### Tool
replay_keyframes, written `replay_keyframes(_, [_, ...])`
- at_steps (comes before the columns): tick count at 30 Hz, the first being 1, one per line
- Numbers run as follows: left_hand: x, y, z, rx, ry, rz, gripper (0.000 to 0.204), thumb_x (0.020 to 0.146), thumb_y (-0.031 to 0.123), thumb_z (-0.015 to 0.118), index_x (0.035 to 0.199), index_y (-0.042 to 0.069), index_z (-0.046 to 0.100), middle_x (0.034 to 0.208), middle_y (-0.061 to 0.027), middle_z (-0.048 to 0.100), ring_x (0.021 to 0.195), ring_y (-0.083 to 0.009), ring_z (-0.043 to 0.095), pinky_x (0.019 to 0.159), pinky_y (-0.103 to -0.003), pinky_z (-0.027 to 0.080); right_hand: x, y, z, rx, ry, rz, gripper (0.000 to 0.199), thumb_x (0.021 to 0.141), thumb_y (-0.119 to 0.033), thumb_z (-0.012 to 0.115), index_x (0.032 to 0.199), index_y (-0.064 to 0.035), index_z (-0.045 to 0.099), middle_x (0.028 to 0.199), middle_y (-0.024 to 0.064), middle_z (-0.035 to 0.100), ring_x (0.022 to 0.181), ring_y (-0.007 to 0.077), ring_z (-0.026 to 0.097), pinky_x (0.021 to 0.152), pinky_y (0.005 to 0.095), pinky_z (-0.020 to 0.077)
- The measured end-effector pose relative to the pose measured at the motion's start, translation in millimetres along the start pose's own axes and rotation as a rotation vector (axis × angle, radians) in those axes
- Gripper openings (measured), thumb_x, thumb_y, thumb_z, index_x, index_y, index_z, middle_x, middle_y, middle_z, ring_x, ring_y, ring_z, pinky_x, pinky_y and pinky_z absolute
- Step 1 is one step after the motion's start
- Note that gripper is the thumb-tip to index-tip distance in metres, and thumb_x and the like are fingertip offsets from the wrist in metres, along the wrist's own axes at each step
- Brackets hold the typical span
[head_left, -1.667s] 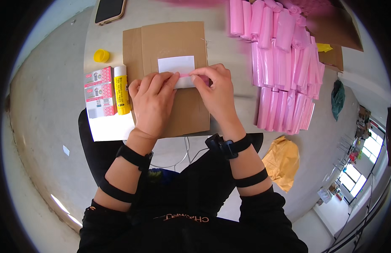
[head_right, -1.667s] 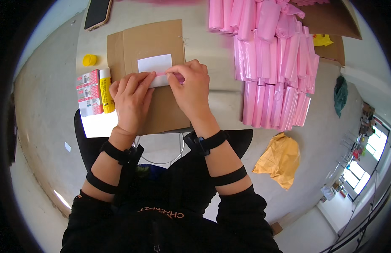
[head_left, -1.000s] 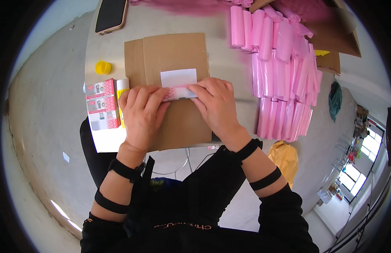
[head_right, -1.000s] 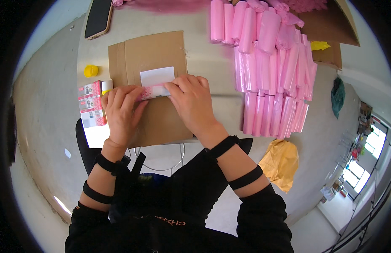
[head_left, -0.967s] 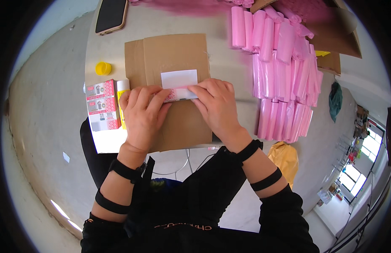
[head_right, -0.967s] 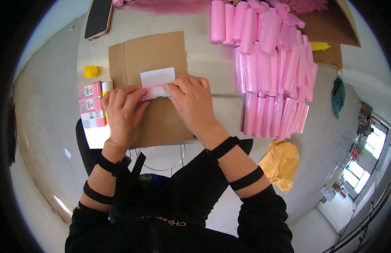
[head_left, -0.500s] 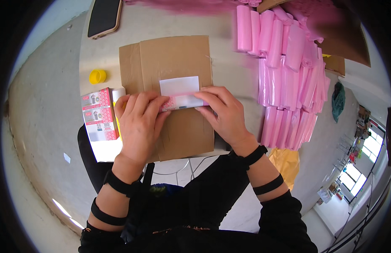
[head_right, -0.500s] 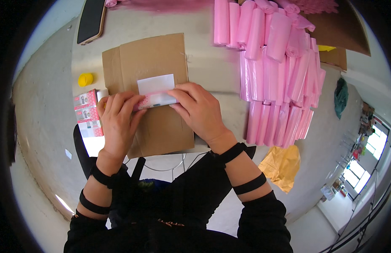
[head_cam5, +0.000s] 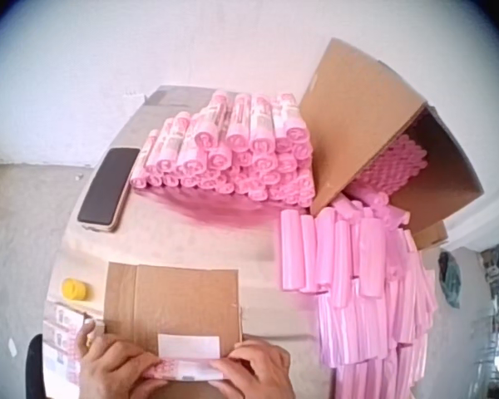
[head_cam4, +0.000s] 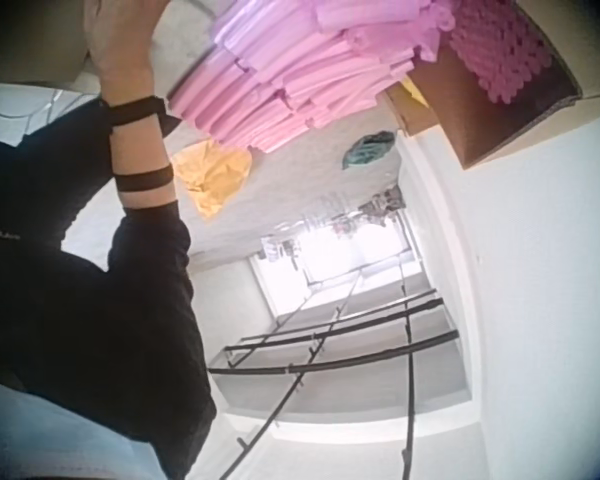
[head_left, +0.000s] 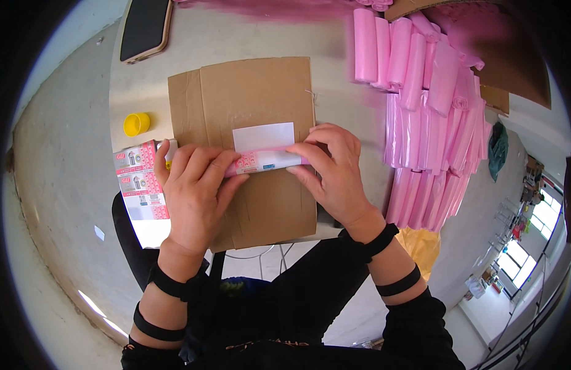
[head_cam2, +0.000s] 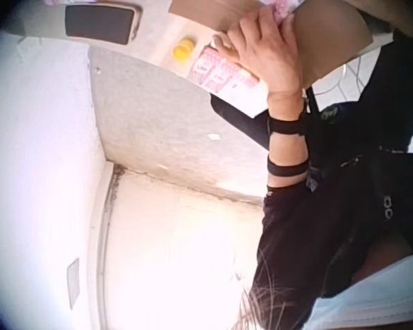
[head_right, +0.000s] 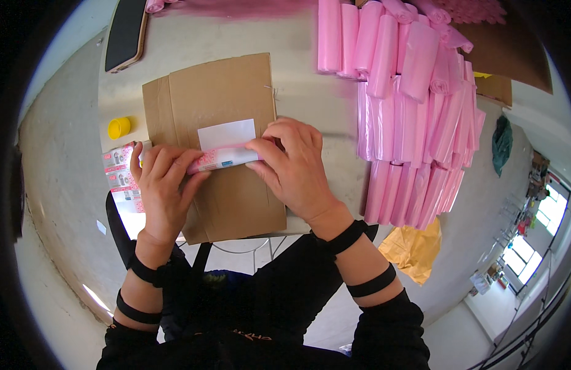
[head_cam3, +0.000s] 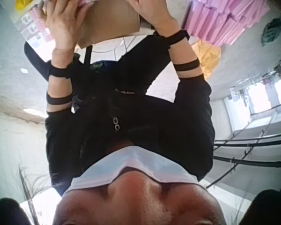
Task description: Applying adhesive labels to pink cylindrical plastic items at a workstation.
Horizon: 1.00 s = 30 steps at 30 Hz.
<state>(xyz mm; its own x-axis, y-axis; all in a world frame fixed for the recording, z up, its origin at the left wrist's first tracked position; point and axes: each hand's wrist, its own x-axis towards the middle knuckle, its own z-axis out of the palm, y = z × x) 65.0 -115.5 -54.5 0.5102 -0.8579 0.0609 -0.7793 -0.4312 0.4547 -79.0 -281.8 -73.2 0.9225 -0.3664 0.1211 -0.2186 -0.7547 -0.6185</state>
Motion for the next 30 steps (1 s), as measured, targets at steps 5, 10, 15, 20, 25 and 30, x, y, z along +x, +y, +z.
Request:
replay_keyframes(5, [4.9,-1.0,-2.3,0.045,-0.03,0.021,0.025,0.071,0.017,0.071,0.094,0.011,0.064,0.093,-0.0025,0.055,0.101,-0.023,0.049,0.105,-0.048,0.022,3.6,-2.5,-1.3,0.027,-0.022,0.035,0.028,0.069,-0.014,0.071,0.095,-0.0124,0.061,0.094,0.0035,0.05,0.099,0.0231,0.049,0.089,0.0371,0.0308])
replay_keyframes(10, [7.8,-2.2,-4.2,0.008,-0.068,0.054,0.025,0.07,0.015,0.071,0.093,0.009,0.063,0.093,-0.0036,0.054,0.101,-0.0234,0.05,0.105,-0.049,0.023,0.8,0.3,-6.4,0.056,-0.039,0.096,0.027,0.07,-0.013,0.07,0.096,-0.0134,0.061,0.091,0.002,0.053,0.098,0.0211,0.051,0.089,0.0373,0.0299])
replay_keyframes(15, [9.9,-6.1,-5.4,-0.008,-0.09,0.068,0.026,0.069,0.014,0.071,0.093,0.009,0.063,0.093,-0.0038,0.054,0.101,-0.0238,0.05,0.105,-0.049,0.023,3.9,0.1,-10.8,0.012,-0.052,0.059,0.027,0.07,-0.015,0.071,0.095,-0.0138,0.061,0.089,0.0013,0.054,0.097,0.0206,0.052,0.089,0.0377,0.0292])
replay_keyframes(20, [12.5,-6.7,-5.8,-0.019,-0.097,0.077,0.025,0.07,0.014,0.071,0.093,0.009,0.063,0.092,-0.0037,0.054,0.103,-0.0244,0.05,0.106,-0.05,0.022,6.8,4.6,-13.5,-0.044,-0.083,0.008,0.025,0.069,-0.015,0.071,0.092,-0.0141,0.061,0.091,0.002,0.051,0.098,0.0217,0.05,0.088,0.0389,0.0281])
replay_keyframes(25, [14.6,-5.2,-5.7,0.008,-0.088,0.021,0.022,0.072,0.017,0.07,0.091,0.009,0.064,0.091,-0.0025,0.054,0.104,-0.0231,0.049,0.105,-0.053,0.022,11.1,4.6,-10.3,-0.036,-0.044,0.017,0.023,0.069,-0.015,0.071,0.09,-0.0142,0.061,0.095,0.0046,0.046,0.102,0.0235,0.046,0.088,0.039,0.0273])
replay_keyframes(30, [21.3,-1.9,-9.6,0.006,-0.127,-0.016,0.019,0.075,0.017,0.068,0.091,0.009,0.064,0.09,-0.0032,0.053,0.105,-0.0244,0.047,0.106,-0.053,0.02,15.4,4.9,-15.1,-0.032,-0.092,0.07,0.02,0.071,-0.018,0.071,0.089,-0.0132,0.063,0.095,0.0051,0.045,0.103,0.025,0.043,0.089,0.0384,0.0273])
